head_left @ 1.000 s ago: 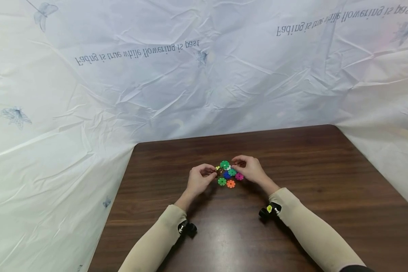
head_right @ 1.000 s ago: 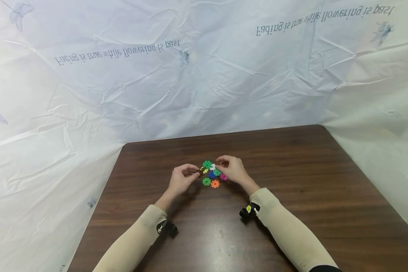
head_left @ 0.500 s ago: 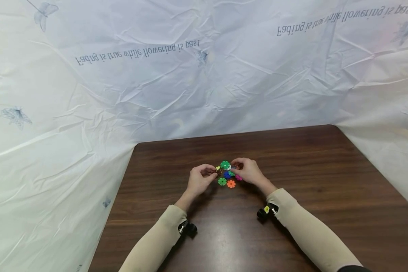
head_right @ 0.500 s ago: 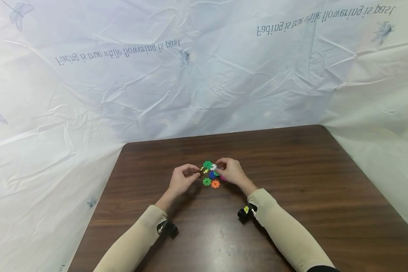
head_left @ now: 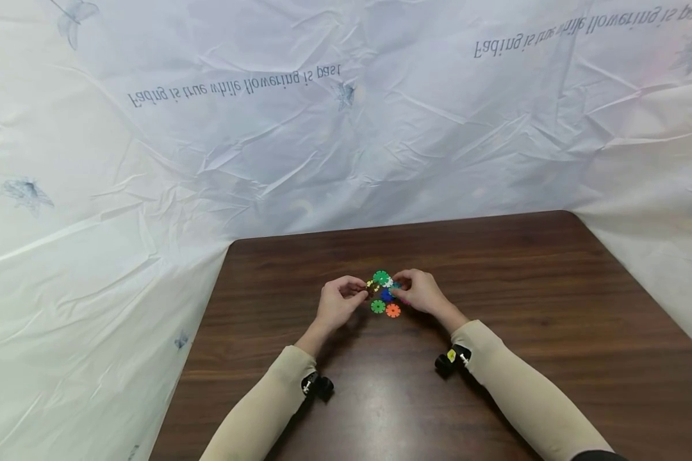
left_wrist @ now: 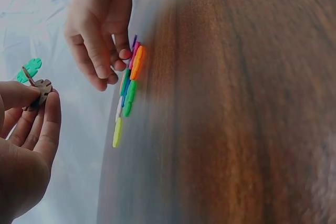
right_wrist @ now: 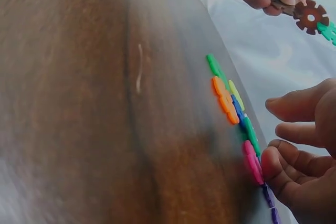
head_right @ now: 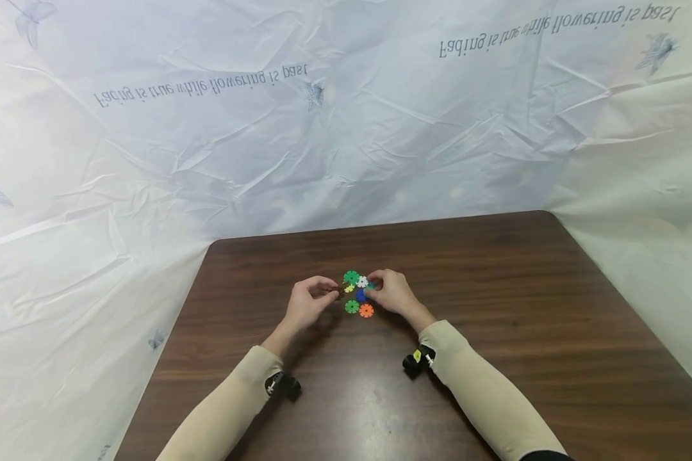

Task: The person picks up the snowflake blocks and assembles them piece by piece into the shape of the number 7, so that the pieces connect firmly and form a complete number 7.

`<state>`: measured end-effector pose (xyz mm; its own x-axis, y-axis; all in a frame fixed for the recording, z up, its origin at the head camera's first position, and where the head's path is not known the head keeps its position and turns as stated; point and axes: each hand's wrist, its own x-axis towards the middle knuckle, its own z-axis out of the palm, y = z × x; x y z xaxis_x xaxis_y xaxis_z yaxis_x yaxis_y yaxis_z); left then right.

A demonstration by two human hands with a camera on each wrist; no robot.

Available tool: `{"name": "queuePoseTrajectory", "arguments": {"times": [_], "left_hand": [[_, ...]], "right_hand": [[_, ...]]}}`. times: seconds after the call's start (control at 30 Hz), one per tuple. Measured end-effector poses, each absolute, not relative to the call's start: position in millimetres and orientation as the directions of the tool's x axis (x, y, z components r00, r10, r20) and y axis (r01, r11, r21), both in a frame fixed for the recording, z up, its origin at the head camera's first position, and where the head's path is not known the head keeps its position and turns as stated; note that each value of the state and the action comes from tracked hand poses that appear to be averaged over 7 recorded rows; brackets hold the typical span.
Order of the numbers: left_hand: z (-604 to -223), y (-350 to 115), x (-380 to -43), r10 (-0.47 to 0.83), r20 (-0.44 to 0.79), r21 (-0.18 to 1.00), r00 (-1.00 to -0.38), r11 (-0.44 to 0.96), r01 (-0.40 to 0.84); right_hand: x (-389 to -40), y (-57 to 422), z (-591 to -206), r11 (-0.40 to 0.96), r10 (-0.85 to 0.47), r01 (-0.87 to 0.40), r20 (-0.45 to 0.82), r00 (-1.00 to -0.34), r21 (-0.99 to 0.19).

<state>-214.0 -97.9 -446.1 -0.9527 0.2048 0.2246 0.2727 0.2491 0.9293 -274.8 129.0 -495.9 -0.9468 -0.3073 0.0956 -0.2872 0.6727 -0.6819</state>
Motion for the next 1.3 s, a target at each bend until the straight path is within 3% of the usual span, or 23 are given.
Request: {"name": "queuePoseTrajectory", "arguments": {"times": [0.77,1.3], "left_hand": [[-444.1,-97.0,-212.8,0.201,0.208,0.933,-0.957,0.255,0.256],[-443.2,-95.9,-211.8,0.197,0.211,0.926,-0.957,0.275,0.26]], "right_hand": [[-273.0,123.3,-496.8,0.75,-0.376,-0.358,0.087,-0.922,-0.556],[-268.8,126.8,-500.6,0.73,-0.339,-0.395,0.207,-0.918,-0.558]]}}
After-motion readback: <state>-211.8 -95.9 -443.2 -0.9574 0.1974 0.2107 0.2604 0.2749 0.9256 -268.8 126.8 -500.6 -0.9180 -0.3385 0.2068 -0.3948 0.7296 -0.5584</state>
